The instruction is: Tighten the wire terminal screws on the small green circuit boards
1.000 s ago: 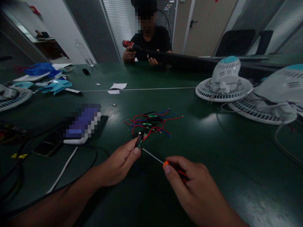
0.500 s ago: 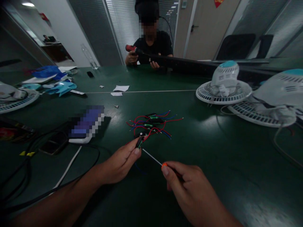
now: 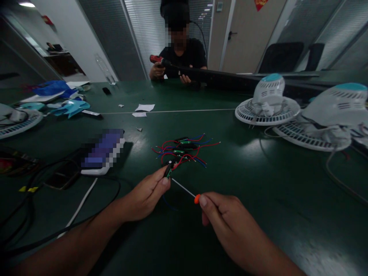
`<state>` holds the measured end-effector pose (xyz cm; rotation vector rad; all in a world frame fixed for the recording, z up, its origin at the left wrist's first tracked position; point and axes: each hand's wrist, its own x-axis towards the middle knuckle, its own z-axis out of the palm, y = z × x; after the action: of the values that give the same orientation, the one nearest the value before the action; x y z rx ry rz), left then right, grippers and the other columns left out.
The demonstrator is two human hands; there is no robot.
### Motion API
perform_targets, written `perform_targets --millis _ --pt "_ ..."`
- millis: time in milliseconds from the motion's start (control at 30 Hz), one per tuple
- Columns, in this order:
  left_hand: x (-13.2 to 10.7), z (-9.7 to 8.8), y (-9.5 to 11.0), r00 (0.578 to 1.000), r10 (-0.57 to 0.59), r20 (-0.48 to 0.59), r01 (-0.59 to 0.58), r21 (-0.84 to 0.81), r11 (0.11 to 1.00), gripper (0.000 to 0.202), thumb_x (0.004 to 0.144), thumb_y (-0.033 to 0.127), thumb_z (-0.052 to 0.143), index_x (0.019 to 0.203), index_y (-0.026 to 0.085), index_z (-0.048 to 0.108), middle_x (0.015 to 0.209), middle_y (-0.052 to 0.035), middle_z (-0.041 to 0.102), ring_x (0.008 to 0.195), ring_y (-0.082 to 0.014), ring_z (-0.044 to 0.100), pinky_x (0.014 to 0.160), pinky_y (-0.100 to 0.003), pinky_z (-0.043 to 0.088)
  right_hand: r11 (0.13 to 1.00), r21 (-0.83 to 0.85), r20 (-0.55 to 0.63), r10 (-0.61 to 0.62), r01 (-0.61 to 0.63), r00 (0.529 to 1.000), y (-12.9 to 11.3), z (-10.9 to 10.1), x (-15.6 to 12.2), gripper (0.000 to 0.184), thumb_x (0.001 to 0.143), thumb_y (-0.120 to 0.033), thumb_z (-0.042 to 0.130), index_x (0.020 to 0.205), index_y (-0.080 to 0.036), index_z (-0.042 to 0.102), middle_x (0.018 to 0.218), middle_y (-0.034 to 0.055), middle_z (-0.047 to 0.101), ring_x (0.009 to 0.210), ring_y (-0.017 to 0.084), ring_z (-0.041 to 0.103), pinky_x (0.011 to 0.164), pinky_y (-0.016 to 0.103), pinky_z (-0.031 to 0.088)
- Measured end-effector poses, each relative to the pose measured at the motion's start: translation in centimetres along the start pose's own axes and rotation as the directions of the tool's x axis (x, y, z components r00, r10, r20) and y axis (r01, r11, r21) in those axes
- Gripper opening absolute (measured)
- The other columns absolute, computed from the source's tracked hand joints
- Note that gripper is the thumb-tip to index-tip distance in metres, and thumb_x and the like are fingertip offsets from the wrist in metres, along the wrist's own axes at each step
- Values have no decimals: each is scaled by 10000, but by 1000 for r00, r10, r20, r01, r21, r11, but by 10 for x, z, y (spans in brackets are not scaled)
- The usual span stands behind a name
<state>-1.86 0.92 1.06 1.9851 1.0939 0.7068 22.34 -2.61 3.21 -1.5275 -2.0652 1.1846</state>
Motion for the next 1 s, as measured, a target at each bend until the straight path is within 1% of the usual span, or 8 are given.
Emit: perform_targets --millis 67,233,333,433,567,733,900,1000 --pt "1 0 1 1000 -3 -10 3 6 1000 308 1013 262 320 1206 124 515 880 -41 587 769 -178 546 757 -353 468 1000 3 9 14 -14 1000 0 1 1 480 1034 -456 321 675 -251 565 603 -27 544 547 150 540 529 263 418" --pt "1 -1 -1 1000 0 7 0 7 1000 261 1011 264 314 1081 141 533 836 -27 568 720 -166 527 717 -345 463 996 61 45 65 -67 997 2 2 1 492 1032 -493 313 707 -247 587 619 -12 585 541 145 566 497 254 436" --pt "1 -1 -1 1000 12 2 -12 13 1000 281 1010 266 315 1147 130 520 865 -38 582 753 -175 540 749 -363 475 991 96 71 83 -90 994 4 3 2 479 1031 -487 319 731 -242 601 627 -5 608 530 136 583 479 241 447" --pt "1 -1 -1 1000 21 1 -21 15 1000 302 1008 267 315 1193 119 502 876 -44 587 774 -182 547 778 -380 483 992 75 87 95 -102 992 4 3 2 451 1026 -466 330 767 -238 619 608 -10 606 508 129 576 457 235 431" --pt "1 -1 0 1000 10 8 -10 7 1000 267 1014 271 309 1112 139 519 861 -37 576 761 -176 539 769 -373 479 997 11 70 77 -78 995 2 3 2 412 1017 -433 350 800 -233 639 629 0 634 540 137 605 505 252 450" --pt "0 0 0 1000 4 -6 -4 7 1000 252 1012 270 311 1122 147 502 805 -8 530 719 -167 508 729 -354 462 998 20 65 65 -67 996 4 4 2 382 1010 -433 360 866 -234 653 700 15 674 591 151 635 551 270 481" --pt "1 0 -2 1000 11 1 -11 10 1000 229 1011 265 316 1041 156 516 791 0 517 689 -155 486 700 -340 445 997 12 56 76 -76 996 1 4 4 360 992 -453 378 878 -240 645 739 25 687 601 161 626 548 279 479" --pt "1 0 -3 1000 15 0 -15 21 1000 241 1011 265 318 1067 150 522 793 -1 528 683 -154 491 691 -335 449 996 1 55 86 -86 995 0 4 5 342 988 -451 384 903 -242 640 752 26 695 596 164 611 542 282 468"
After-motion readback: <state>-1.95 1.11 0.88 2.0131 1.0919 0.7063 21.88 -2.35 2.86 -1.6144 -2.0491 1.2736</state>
